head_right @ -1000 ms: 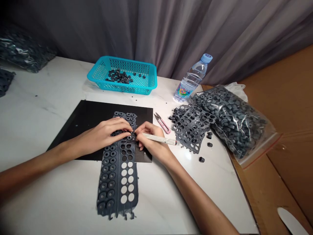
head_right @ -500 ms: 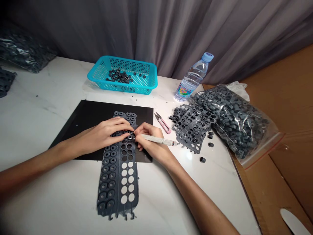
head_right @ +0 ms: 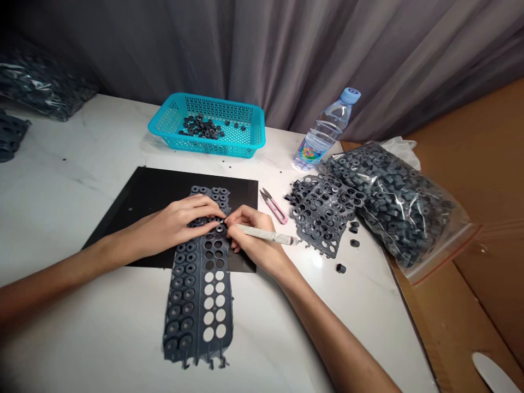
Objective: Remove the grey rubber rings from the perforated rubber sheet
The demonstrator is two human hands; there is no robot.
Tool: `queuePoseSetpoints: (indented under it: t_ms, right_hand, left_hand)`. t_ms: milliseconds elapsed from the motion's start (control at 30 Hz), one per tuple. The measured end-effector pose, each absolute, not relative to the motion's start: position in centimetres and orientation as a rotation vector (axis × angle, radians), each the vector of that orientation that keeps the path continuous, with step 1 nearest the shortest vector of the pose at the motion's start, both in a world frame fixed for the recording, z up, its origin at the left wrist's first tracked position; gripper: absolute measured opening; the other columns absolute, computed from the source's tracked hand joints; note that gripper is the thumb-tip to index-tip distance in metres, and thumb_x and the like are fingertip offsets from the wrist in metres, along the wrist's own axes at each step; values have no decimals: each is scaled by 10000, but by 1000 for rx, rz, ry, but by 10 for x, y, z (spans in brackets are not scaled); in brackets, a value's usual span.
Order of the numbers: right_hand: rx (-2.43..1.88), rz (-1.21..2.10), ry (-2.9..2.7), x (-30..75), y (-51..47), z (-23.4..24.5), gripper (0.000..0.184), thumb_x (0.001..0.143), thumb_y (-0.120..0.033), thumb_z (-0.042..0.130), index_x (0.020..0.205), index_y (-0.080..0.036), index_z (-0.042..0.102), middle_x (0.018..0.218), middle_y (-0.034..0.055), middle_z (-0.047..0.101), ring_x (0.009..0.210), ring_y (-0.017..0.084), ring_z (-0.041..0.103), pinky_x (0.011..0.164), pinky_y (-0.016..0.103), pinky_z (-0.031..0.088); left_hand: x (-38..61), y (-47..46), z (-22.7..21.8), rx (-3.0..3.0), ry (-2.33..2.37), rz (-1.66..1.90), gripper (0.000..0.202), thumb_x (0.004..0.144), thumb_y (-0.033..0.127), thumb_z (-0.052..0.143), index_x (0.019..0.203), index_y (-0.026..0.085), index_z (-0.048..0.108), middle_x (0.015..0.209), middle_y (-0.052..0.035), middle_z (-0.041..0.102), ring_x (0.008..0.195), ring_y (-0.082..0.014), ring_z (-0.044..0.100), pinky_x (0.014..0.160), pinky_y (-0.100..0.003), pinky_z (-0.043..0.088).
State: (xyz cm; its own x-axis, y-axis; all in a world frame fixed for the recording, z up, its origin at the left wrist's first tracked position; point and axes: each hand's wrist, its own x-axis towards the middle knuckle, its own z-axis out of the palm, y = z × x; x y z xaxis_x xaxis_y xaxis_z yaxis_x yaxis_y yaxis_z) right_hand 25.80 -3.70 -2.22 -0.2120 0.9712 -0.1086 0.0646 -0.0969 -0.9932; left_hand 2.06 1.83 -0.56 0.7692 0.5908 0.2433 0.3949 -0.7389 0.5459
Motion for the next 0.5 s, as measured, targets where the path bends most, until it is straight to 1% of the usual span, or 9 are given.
queuePoseSetpoints:
  t_ms: [367,500]
  right_hand:
    - [-1256,1407,-1374,258,-38,-21,48,910,-218,680,948,-189,685,766,-3,705,565,105,607,529,197,503]
    - [-1257,1405,-1381,258,-39,-21,45,898,-207,680,941,-193,679,759,-8,697,570,110,606,529,200,499]
  left_hand:
    - [21,18,-7,2468,747,578,198,1129,250,583,1227,215,751,1264,-56,732,1204,-215,703,1099,-355,541]
    - [21,18,-4,2500,737,575,202,1128,230,582,1223,199,758,1256,-62,734,1195,-214,703,1115,-361,537]
